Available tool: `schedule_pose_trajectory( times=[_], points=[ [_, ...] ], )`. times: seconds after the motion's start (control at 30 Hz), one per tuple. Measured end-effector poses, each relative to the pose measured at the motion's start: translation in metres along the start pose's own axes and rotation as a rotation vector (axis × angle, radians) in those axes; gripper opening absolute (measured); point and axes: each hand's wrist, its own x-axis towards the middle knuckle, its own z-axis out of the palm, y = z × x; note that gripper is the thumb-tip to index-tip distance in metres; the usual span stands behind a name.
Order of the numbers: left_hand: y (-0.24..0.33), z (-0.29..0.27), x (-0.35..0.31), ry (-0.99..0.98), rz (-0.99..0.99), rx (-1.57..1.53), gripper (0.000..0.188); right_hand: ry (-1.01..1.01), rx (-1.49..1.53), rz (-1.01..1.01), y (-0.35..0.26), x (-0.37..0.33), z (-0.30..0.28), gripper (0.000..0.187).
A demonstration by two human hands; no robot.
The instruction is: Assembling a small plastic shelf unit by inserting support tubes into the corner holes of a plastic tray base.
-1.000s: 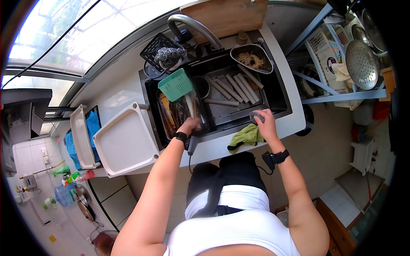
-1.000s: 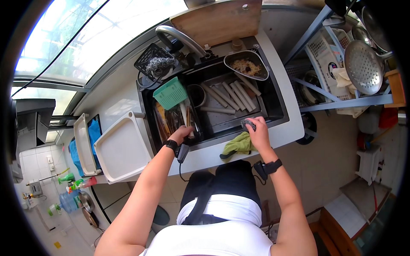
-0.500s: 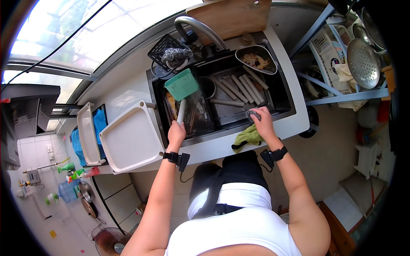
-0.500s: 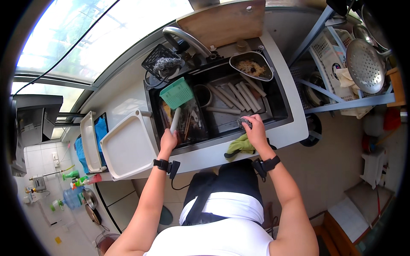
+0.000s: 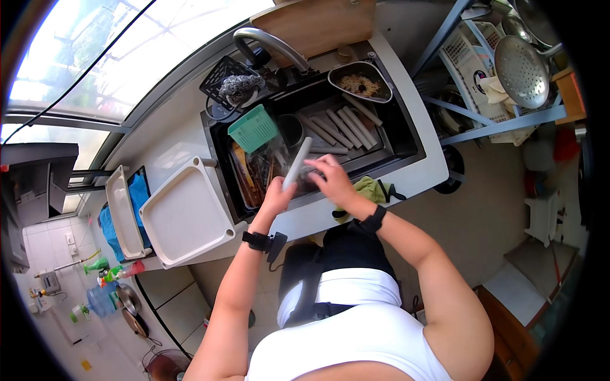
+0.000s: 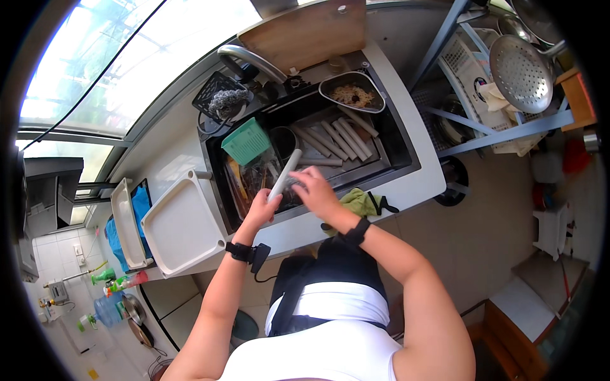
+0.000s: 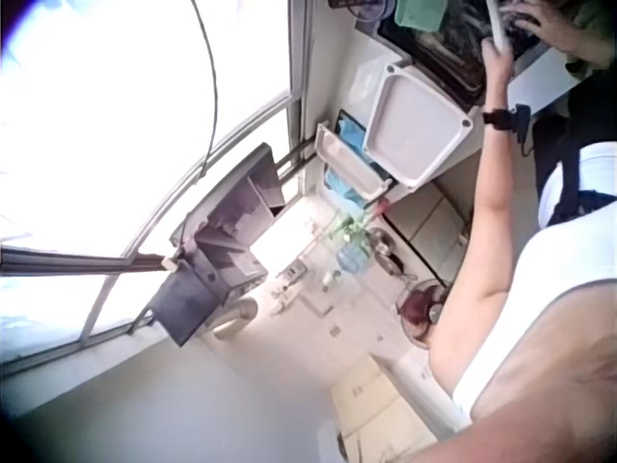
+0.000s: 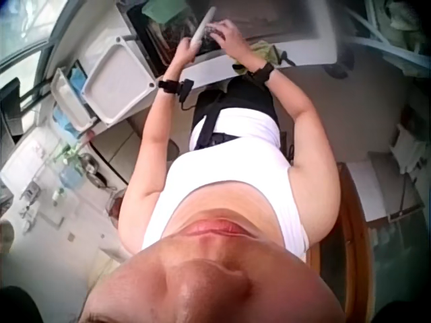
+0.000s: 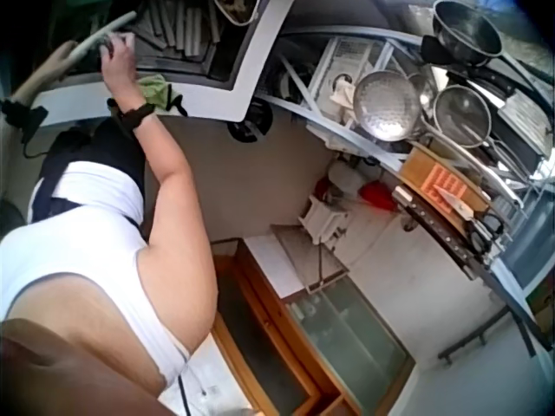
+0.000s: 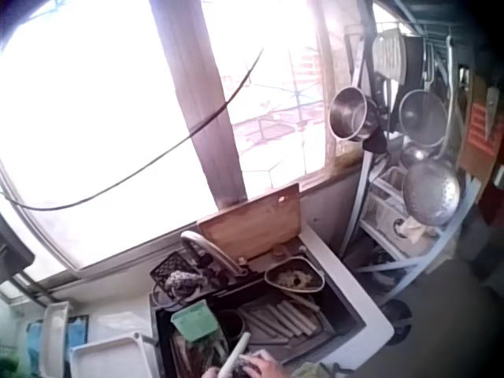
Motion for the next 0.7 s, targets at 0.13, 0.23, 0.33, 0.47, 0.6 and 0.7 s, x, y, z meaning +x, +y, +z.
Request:
schedule_pose_trajectory(
  times=[0.13,0.23,0.33,0.47,0.6,0.7],
  points=[
    [0.003,0.013,0.001,0.058,0.28,0.224,0.037,-0.021,0.001,0.0,0.008,0.003,0.014,0.028],
    [0.019,0.02,-0.007,0.013,0.253,0.289,0.04,0.177,-0.006,0.085,0.037,0.029,-0.005,0.025],
    [0.012,0.018,-0.001,0.026,0.327,0.279,0.04,0.063,0.005,-0.012,0.012,0.007,0.018,0.024],
    [0.008,0.027,-0.006,0.03,0.342,0.23,0.039,0.131,-0.072,0.034,0.039,0.021,0.01,0.022],
    [0.006,0.023,-0.002,0.018,0.333,0.26,0.037,0.121,-0.062,0.041,0.032,0.015,0.016,0.019],
    [0.012,0.025,-0.008,0.01,0.398,0.108,0.037,0.056,0.028,-0.028,0.017,-0.004,0.026,0.016]
  ],
)
